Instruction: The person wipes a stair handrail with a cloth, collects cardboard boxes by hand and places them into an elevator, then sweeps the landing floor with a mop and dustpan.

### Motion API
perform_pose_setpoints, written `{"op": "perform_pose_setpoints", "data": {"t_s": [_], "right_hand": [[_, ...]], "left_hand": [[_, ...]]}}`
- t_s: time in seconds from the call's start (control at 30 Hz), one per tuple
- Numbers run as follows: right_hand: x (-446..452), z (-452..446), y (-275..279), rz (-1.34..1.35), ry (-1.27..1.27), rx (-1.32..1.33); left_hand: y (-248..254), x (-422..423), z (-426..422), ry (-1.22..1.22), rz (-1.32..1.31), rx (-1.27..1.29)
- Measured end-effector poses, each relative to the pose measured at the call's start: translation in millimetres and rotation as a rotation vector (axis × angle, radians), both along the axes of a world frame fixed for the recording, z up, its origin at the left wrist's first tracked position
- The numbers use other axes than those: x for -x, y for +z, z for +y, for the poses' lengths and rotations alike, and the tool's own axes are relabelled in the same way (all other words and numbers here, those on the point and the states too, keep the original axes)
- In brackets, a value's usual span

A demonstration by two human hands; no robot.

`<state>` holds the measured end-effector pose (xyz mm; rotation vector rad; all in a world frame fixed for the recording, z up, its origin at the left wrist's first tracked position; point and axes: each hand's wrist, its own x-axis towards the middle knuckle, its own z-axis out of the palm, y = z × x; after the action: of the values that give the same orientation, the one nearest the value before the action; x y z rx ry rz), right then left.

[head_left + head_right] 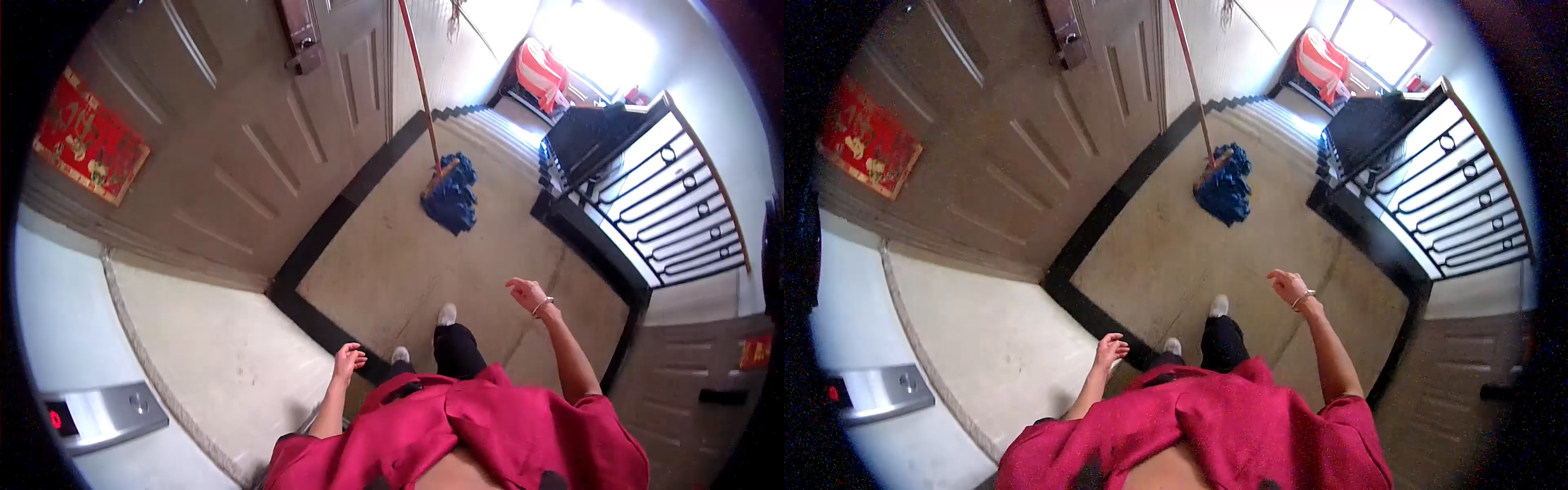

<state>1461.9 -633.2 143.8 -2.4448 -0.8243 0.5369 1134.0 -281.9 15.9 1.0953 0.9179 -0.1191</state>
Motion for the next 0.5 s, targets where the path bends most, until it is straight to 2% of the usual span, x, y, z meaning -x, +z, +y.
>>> {"op": "perform_pose_setpoints", "data": {"t_s": [0.17, 0.2, 0.23, 0.27, 0.33, 0.37, 0.4, 0.43, 0.47, 0.5], "right_hand": [[-198, 59, -4, -0.11, 0.155, 0.047], [-244, 76, -10, -0.135, 0.214, 0.104], [-291, 97, -21, -0.24, 0.319, 0.034], [-340, 123, -28, -0.351, 0.43, -0.045], [-409, 193, -15, -0.309, 0.408, 0.286], [-446, 220, -27, -0.405, 0.501, 0.274], [-484, 249, -39, -0.504, 0.593, 0.255], [-512, 279, -47, -0.403, 0.514, 0.199], [-557, 306, -89, -0.784, 0.634, 0.145], [-584, 339, -93, -0.755, 0.672, 0.162]], "left_hand": [[2, -91, 16, 0.18, -0.016, -0.066], [-11, -93, 12, 0.234, 0.005, -0.076], [-26, -95, 7, 0.293, -0.013, -0.062], [-37, -93, -4, 0.363, 0.028, -0.075], [-42, -87, -36, 0.454, 0.315, -0.071], [-40, -81, -58, 0.493, 0.389, -0.043], [-38, -68, -80, 0.383, 0.359, -0.058], [-14, -77, -97, 0.321, 0.366, -0.126], [12, -86, -117, 0.248, 0.378, -0.184], [23, -85, -140, 0.264, 0.425, -0.156]]}}
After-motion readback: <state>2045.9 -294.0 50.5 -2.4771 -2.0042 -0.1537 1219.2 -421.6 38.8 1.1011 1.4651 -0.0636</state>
